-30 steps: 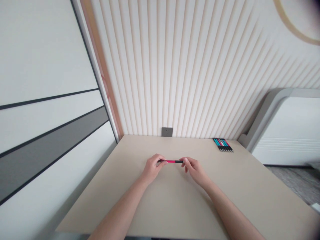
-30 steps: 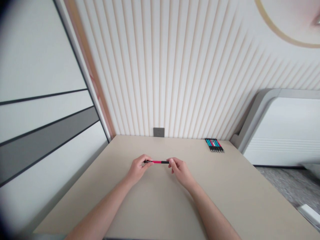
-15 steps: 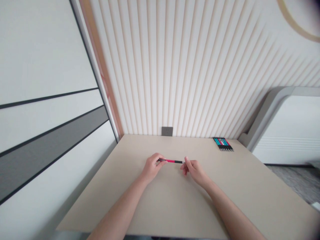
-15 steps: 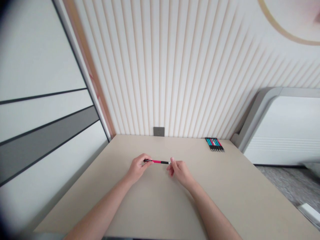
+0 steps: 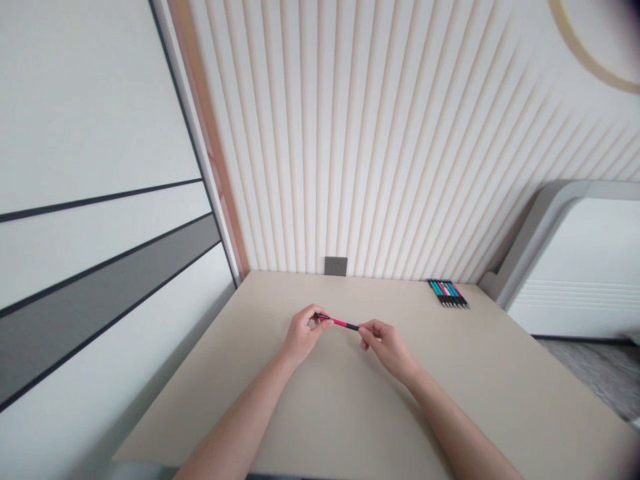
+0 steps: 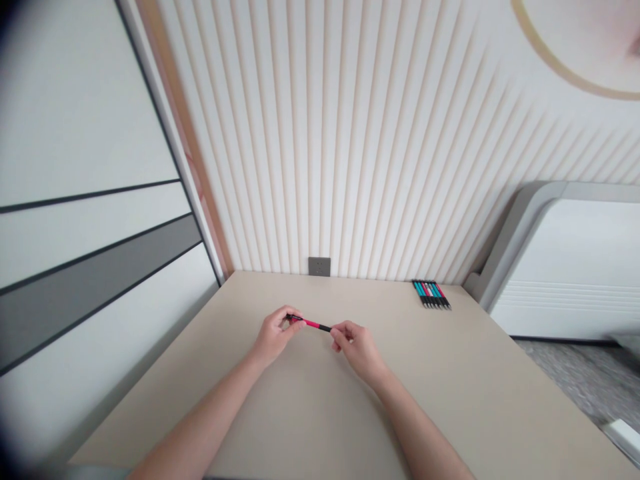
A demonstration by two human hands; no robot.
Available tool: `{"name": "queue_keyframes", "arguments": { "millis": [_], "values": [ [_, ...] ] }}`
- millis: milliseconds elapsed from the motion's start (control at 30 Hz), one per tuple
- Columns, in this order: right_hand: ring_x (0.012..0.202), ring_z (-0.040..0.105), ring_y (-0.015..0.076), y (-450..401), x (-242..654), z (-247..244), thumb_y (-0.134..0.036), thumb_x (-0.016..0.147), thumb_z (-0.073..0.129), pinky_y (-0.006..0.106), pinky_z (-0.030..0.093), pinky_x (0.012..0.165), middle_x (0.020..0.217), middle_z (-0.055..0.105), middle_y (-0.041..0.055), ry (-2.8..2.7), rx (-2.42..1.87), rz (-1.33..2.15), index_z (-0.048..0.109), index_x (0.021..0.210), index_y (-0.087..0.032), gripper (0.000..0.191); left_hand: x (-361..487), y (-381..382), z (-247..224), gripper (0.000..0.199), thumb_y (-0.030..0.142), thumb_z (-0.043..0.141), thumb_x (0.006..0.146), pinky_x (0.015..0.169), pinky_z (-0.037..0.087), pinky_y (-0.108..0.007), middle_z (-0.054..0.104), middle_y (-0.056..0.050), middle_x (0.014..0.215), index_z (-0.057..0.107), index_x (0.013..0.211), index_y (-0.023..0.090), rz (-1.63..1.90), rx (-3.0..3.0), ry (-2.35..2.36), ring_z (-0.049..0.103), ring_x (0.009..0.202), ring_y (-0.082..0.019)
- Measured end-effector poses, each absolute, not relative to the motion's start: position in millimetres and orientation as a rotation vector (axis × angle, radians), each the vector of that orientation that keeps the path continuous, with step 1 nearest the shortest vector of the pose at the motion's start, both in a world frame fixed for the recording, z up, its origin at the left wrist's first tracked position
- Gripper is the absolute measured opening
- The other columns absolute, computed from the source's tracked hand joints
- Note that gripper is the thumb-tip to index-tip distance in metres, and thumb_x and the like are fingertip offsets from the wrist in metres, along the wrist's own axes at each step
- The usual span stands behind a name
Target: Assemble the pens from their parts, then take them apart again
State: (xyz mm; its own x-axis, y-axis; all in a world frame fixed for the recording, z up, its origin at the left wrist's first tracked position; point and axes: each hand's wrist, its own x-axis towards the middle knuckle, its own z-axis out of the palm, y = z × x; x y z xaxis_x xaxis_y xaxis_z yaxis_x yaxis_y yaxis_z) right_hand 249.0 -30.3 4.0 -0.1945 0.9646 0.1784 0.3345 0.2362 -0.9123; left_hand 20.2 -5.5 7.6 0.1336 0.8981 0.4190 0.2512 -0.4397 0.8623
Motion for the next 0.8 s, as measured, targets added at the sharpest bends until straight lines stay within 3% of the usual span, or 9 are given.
{"name": "queue_keyframes", "arguments": {
  "millis": [167,300,500,667,800],
  "values": [
    [0.074,0.066,0.0202,-38,232,12,-0.049,0.084,0.059,0.031,0.048,0.071,0.077,0.073,0.0068,-1.59,-1.071,1.145,0.06,0.081,-0.018,0.031,37,2,5,0.05,0.03,0.071,0.077,0.076,0.052,-0.027,0.061,-0.002,0.097,0.048,0.12,0.021,1.502,1.348,0.925,0.063,0.08,-0.013],
    [0.07,0.067,0.0204,-42,215,9,-0.047,0.08,0.064,0.031,0.048,0.067,0.074,0.073,0.006,-1.49,-1.076,1.216,0.057,0.08,-0.019,0.029,52,2,13,0.055,0.034,0.062,0.086,0.078,0.052,-0.03,0.064,-0.007,0.098,0.039,0.135,0.021,1.457,1.305,0.935,0.064,0.082,-0.015],
    [0.059,0.062,0.0167,-46,205,-6,-0.049,0.08,0.065,0.026,0.043,0.055,0.07,0.071,0.003,-1.502,-1.099,1.257,0.054,0.084,-0.02,0.031,54,-3,26,0.045,0.032,0.057,0.088,0.074,0.053,-0.03,0.065,-0.006,0.097,0.047,0.13,0.02,1.249,1.503,0.874,0.062,0.079,-0.015],
    [0.091,0.063,0.0215,-46,210,7,-0.057,0.09,0.049,0.031,0.049,0.079,0.099,0.07,0.0078,-1.553,-0.949,1.183,0.063,0.103,-0.019,0.042,46,-11,24,0.047,0.03,0.059,0.088,0.078,0.05,-0.03,0.067,-0.004,0.094,0.048,0.133,0.022,1.155,1.643,0.877,0.062,0.081,-0.016],
    [0.085,0.061,0.0207,-42,214,17,-0.062,0.091,0.042,0.033,0.049,0.08,0.088,0.068,0.0073,-1.493,-0.943,1.24,0.066,0.09,-0.018,0.05,49,-17,24,0.049,0.03,0.064,0.086,0.078,0.047,-0.03,0.069,-0.003,0.092,0.049,0.133,0.024,1.153,1.787,0.957,0.061,0.08,-0.016]
  ]
}}
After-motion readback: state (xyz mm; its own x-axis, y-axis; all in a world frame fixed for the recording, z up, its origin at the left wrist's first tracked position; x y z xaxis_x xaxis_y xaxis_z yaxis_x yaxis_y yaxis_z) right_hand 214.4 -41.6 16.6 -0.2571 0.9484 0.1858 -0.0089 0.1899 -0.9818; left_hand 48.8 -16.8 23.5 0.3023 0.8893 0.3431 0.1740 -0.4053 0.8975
